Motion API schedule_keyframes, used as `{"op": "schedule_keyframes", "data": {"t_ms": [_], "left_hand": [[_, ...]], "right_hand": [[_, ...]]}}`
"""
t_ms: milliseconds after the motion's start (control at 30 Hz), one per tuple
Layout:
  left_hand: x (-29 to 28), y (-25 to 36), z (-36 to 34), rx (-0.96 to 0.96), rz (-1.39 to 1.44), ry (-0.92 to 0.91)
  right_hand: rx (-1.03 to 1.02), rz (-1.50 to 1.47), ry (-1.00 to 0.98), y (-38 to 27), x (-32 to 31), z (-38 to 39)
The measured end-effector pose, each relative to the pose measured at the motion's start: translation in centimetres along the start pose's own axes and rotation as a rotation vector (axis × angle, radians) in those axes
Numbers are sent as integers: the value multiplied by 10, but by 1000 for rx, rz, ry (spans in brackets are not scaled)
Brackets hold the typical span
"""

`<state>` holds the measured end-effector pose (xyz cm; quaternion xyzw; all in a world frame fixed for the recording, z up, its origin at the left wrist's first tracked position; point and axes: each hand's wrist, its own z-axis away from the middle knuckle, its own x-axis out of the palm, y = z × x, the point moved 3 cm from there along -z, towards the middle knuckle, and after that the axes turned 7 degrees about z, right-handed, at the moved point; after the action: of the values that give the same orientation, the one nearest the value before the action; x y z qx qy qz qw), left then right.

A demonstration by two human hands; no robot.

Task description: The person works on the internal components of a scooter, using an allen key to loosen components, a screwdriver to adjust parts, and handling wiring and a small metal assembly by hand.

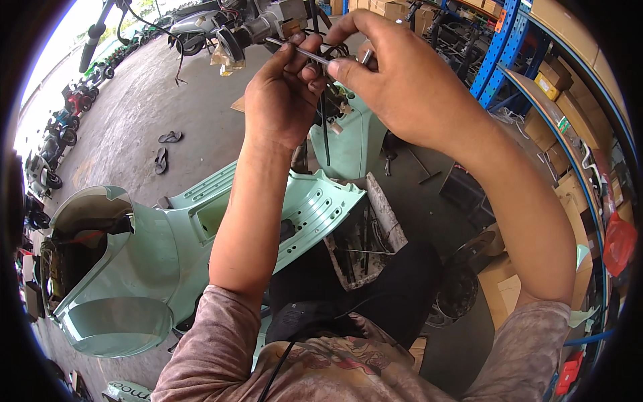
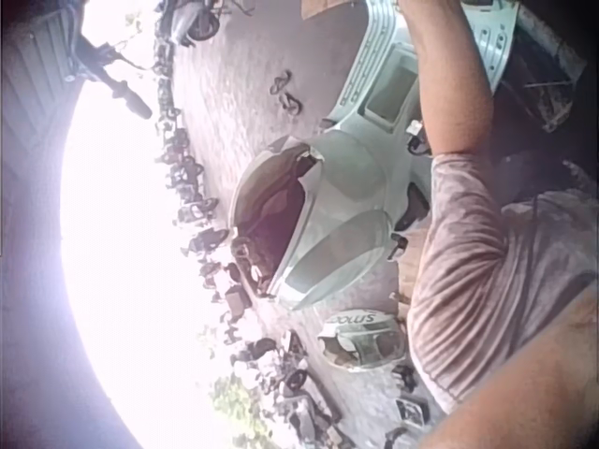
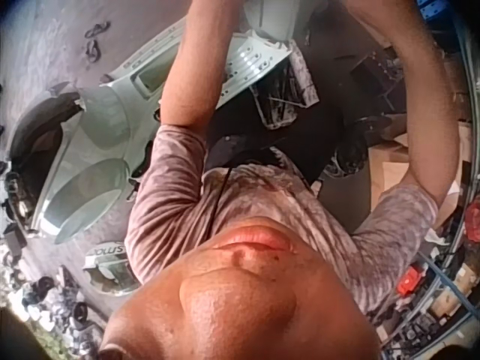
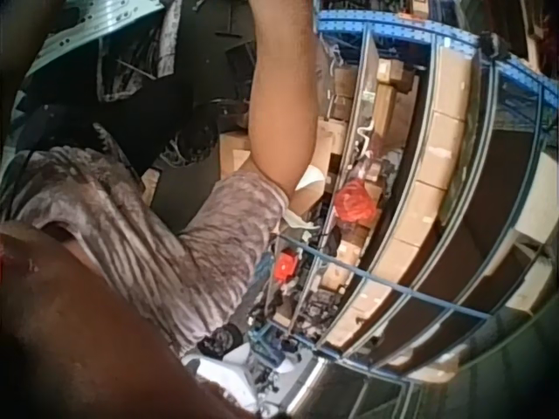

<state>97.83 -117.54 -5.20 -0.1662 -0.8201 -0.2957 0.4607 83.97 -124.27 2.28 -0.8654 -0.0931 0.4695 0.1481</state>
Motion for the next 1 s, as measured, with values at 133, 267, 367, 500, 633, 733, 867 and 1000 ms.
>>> {"op": "schedule_keyframes", "data": {"t_ms": [133, 267, 367, 500, 633, 733, 867, 1000], "left_hand": [[3, 1, 2, -31, -110, 46], [1, 3, -5, -40, -95, -8], [5, 3, -4, -8, -82, -46], [-4, 2, -5, 7, -35, -64], [-2, 6, 0, -10, -111, 47], [-6, 7, -6, 49, -28, 225], [-28, 12, -29, 53, 231, 201], [-30, 13, -32, -26, 310, 125]], "right_hand": [[-520, 322, 247, -18, 5, 5], [33, -262, -125, 2, 5, 7], [330, -677, -435, 9, 17, 15], [324, -713, -368, -15, 14, 11], [-58, 325, -64, -9, 7, 9], [-254, 629, 124, -12, 2, 9], [-146, 330, 14, -17, 0, 3], [-58, 218, -30, -18, -2, 1]]}}
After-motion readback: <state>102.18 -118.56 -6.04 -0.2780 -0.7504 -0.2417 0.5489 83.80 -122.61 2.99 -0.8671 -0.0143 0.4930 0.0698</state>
